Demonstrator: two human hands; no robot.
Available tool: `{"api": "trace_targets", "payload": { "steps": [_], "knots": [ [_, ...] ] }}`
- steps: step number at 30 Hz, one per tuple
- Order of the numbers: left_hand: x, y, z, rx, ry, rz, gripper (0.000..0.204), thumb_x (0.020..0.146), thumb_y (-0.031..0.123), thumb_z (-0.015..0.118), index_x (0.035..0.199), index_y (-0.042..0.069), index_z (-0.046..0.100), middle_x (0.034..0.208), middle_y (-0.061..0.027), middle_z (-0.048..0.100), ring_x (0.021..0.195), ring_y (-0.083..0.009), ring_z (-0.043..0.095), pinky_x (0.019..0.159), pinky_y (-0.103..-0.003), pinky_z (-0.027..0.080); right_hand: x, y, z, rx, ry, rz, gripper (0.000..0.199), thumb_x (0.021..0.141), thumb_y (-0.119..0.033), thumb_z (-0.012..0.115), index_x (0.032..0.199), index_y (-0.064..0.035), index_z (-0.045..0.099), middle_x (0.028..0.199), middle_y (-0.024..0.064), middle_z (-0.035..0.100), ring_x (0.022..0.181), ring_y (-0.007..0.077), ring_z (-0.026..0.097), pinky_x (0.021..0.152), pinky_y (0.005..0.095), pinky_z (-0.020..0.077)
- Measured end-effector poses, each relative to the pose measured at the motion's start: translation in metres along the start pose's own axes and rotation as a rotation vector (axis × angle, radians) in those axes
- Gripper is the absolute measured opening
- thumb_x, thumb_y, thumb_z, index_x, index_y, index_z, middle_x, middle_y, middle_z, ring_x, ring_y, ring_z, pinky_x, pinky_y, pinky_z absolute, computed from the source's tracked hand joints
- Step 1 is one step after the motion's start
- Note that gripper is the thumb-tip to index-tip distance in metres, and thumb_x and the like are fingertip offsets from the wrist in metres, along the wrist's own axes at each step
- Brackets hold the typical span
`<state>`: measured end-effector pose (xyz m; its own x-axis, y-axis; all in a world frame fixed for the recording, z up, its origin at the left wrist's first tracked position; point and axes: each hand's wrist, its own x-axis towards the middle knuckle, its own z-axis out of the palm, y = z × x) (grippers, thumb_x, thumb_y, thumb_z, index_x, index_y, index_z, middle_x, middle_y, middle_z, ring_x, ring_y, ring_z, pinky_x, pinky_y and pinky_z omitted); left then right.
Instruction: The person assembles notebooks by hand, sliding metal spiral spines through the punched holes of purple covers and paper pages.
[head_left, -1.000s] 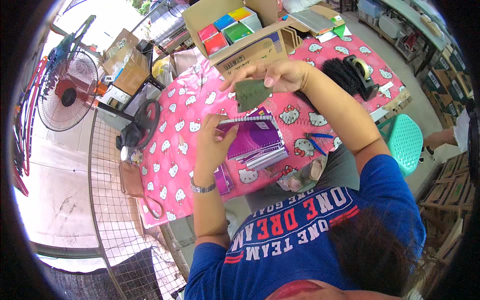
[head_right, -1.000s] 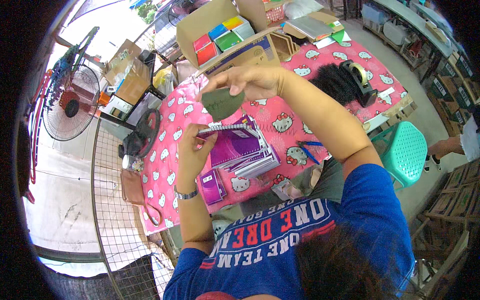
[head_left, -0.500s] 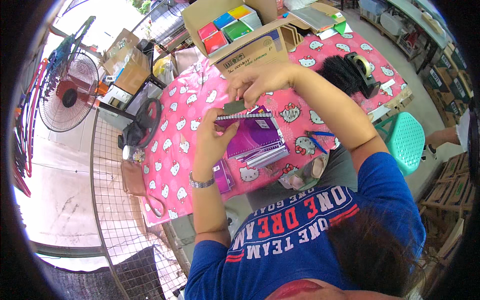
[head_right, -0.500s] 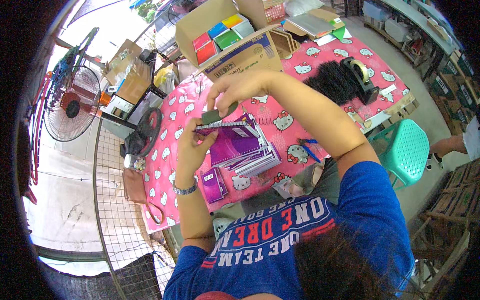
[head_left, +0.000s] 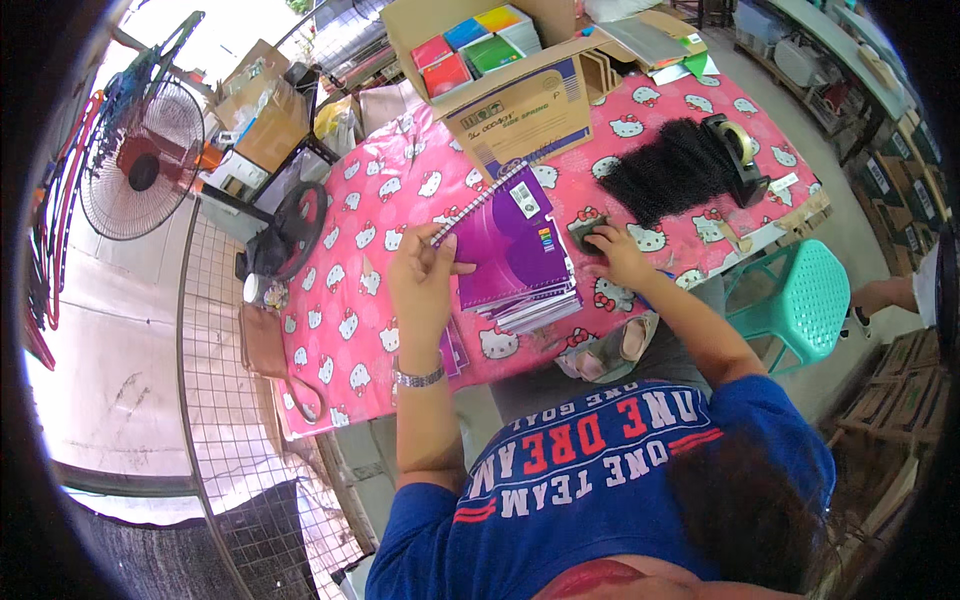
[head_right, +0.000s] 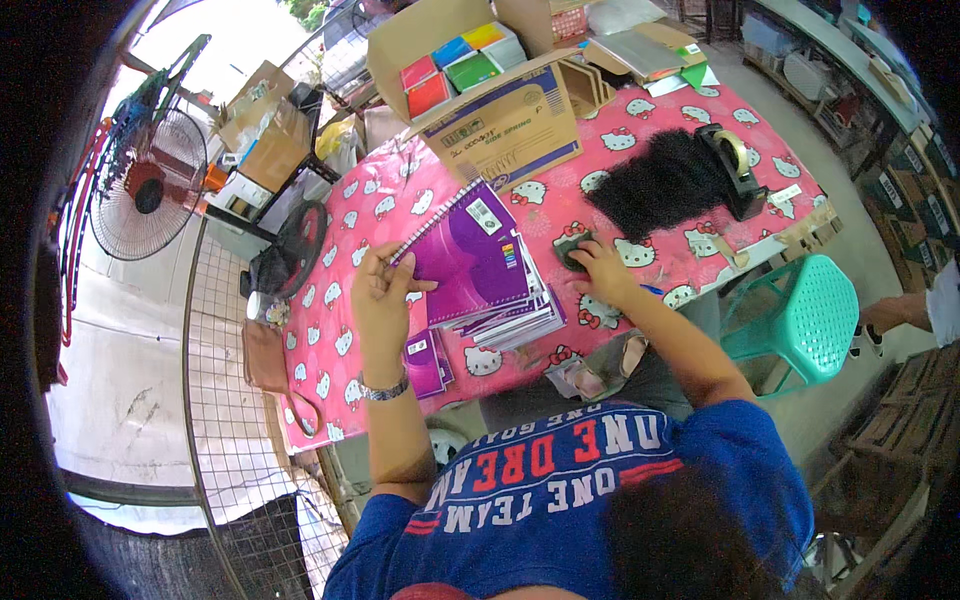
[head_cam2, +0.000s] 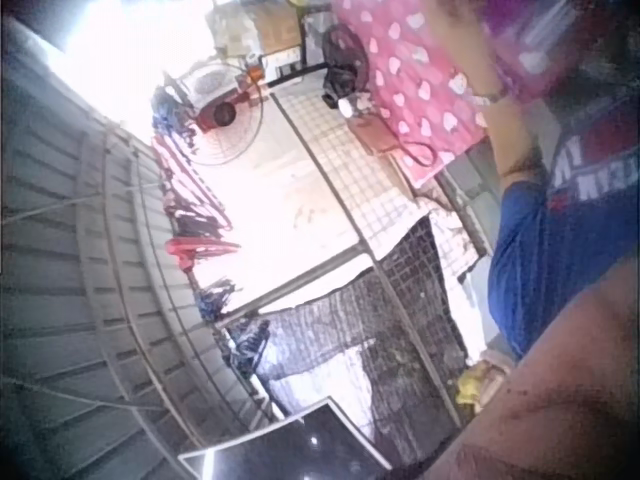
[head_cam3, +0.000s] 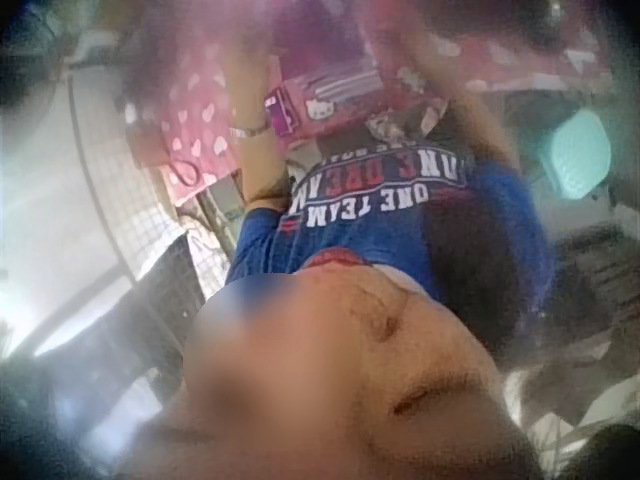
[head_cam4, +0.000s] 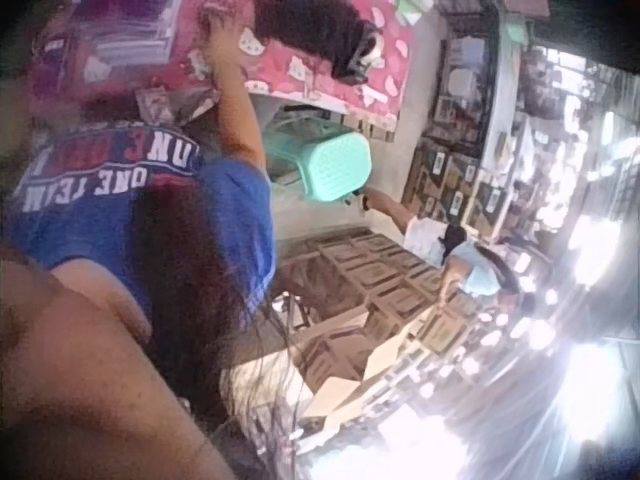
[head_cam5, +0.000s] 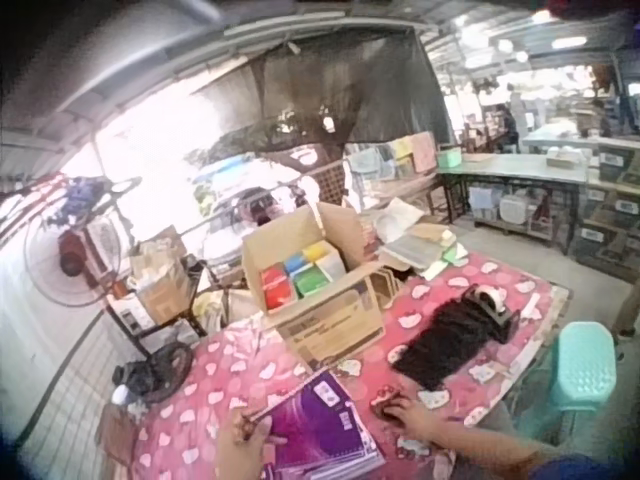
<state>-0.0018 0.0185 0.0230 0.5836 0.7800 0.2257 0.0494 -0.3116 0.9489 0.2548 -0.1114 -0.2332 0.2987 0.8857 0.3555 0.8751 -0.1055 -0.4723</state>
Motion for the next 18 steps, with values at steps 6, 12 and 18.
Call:
{"api": "trace_targets", "payload": {
  "steps": [6, 12, 18],
  "knots": [
    [-0.01, -0.007, 0.007, 0.008, 0.133, 0.007, 0.015, 0.095, 0.008, 0.059, 0.105, -0.003, 0.059, 0.079, -0.0049, 0.062, 0.063, -0.0113, 0.062, 0.059, -0.026, 0.056, -0.095, -0.025, -0.033, -0.331, -0.029, 0.163, 0.062, 0.075, -0.022, 0.072, 0.131, -0.0058, 0.051, 0.127, 0.0166, 0.053, 0.122, 0.0357, 0.047, 0.105, 0.049, 0.0351],
    [-0.01, -0.013, 0.012, 0.035, 0.193, 0.194, 0.021, 0.091, 0.009, 0.066, 0.107, -0.004, 0.061, 0.087, -0.0078, 0.064, 0.071, -0.013, 0.065, 0.061, -0.025, 0.057, -0.027, -0.11, -0.115, 0.274, 0.454, 0.059, 0.055, 0.072, -0.016, 0.075, 0.123, -0.0053, 0.059, 0.118, 0.0141, 0.061, 0.108, 0.0334, 0.055, 0.093, 0.0437, 0.0424],
    [-0.014, -0.022, 0.015, -0.002, 0.219, 0.081, 0.016, 0.088, 0.001, 0.066, 0.103, -0.002, 0.064, 0.09, -0.0067, 0.064, 0.075, -0.0115, 0.064, 0.062, -0.024, 0.056, 0.042, -0.215, -0.161, 0.28, 0.29, -0.377, 0.056, 0.072, -0.023, 0.076, 0.122, -0.0064, 0.059, 0.121, 0.0107, 0.06, 0.11, 0.03, 0.053, 0.095, 0.043, 0.041]
  ]
}}
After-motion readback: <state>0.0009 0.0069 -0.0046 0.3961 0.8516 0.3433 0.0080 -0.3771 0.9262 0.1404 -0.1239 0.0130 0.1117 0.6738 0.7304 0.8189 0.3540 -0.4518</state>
